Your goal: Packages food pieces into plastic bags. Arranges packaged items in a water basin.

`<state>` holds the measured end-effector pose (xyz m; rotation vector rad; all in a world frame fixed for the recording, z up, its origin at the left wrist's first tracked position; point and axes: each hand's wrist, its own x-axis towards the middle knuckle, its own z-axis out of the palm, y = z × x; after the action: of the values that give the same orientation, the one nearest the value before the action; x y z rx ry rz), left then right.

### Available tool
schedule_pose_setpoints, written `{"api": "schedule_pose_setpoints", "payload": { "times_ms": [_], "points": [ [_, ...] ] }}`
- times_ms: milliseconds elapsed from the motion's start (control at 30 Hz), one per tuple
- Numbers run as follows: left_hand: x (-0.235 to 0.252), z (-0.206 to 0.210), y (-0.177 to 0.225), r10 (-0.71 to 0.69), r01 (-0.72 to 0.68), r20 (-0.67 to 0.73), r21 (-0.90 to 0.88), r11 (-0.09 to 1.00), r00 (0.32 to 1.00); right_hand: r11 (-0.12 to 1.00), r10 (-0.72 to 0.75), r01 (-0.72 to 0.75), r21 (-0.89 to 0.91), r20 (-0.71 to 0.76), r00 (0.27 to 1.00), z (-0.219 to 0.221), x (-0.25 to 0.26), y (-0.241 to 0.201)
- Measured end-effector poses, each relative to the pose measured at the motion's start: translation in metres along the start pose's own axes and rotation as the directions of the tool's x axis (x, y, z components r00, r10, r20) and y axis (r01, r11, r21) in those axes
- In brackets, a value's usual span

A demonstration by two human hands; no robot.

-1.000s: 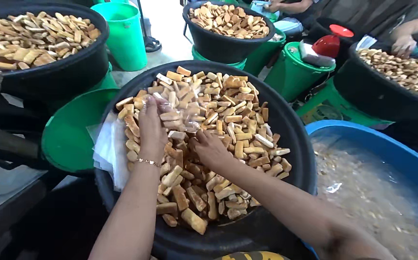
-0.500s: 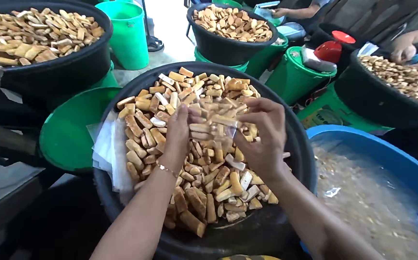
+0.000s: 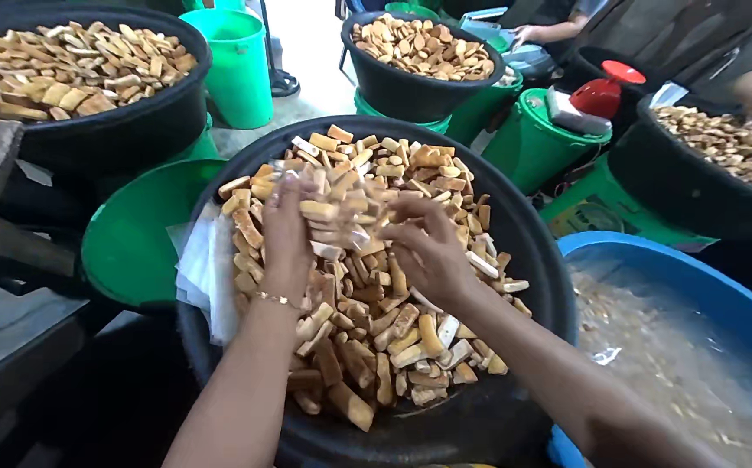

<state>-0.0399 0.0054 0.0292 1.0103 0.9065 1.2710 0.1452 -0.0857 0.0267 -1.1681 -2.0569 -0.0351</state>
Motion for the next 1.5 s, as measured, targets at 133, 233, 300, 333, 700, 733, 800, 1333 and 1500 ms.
{"api": "schedule_pose_setpoints", "payload": {
  "times_ms": [133, 233, 300, 333, 700, 733, 800, 1333, 1500],
  "points": [
    [0.024, -0.012, -0.002, -0.127, 0.100, -0.138, -0.187, 0.977, 0.982, 0.958, -0.062, 0.236, -0.161, 0.690, 0.722, 0.022, -0.021, 0.024],
    [0.023, -0.007, -0.003, -0.202, 0.187, -0.110, -0.132, 0.973, 0.973, 0.939, -0.074, 0.318, -0.133, 0.823, 0.563, 0.033, -0.017, 0.032],
    [0.023, -0.001, -0.004, -0.241, 0.227, -0.104, -0.132, 0.965, 0.965, 0.936, -0.073, 0.331, -0.121, 0.853, 0.518, 0.038, -0.012, 0.032],
    [0.023, -0.001, -0.004, -0.261, 0.248, -0.090, -0.134, 0.959, 0.961, 0.931, -0.116, 0.352, -0.095, 0.838, 0.534, 0.041, -0.013, 0.035],
    [0.011, 0.018, -0.007, -0.343, 0.343, 0.000, -0.057, 0.938, 0.939, 0.986, 0.103, -0.135, -0.095, -0.291, 0.951, -0.042, -0.033, 0.003],
    [0.005, 0.023, -0.008, -0.343, 0.344, 0.050, -0.021, 0.939, 0.938, 0.976, 0.111, -0.158, -0.147, -0.285, 0.952, -0.047, -0.027, 0.000],
    [-0.007, 0.031, -0.008, -0.331, 0.329, 0.159, 0.040, 0.943, 0.930, 0.960, 0.121, -0.163, -0.227, -0.187, 0.975, -0.047, -0.016, -0.002],
    [0.012, -0.013, 0.005, -0.027, 0.083, 0.156, -0.367, 0.926, 0.987, 0.866, 0.481, -0.449, -0.219, 0.606, 0.633, 0.057, 0.019, 0.005],
    [0.013, -0.006, 0.009, -0.047, 0.110, 0.166, -0.392, 0.913, 0.985, 0.832, 0.548, -0.302, -0.465, 0.603, 0.580, 0.074, 0.022, -0.007]
  ]
}}
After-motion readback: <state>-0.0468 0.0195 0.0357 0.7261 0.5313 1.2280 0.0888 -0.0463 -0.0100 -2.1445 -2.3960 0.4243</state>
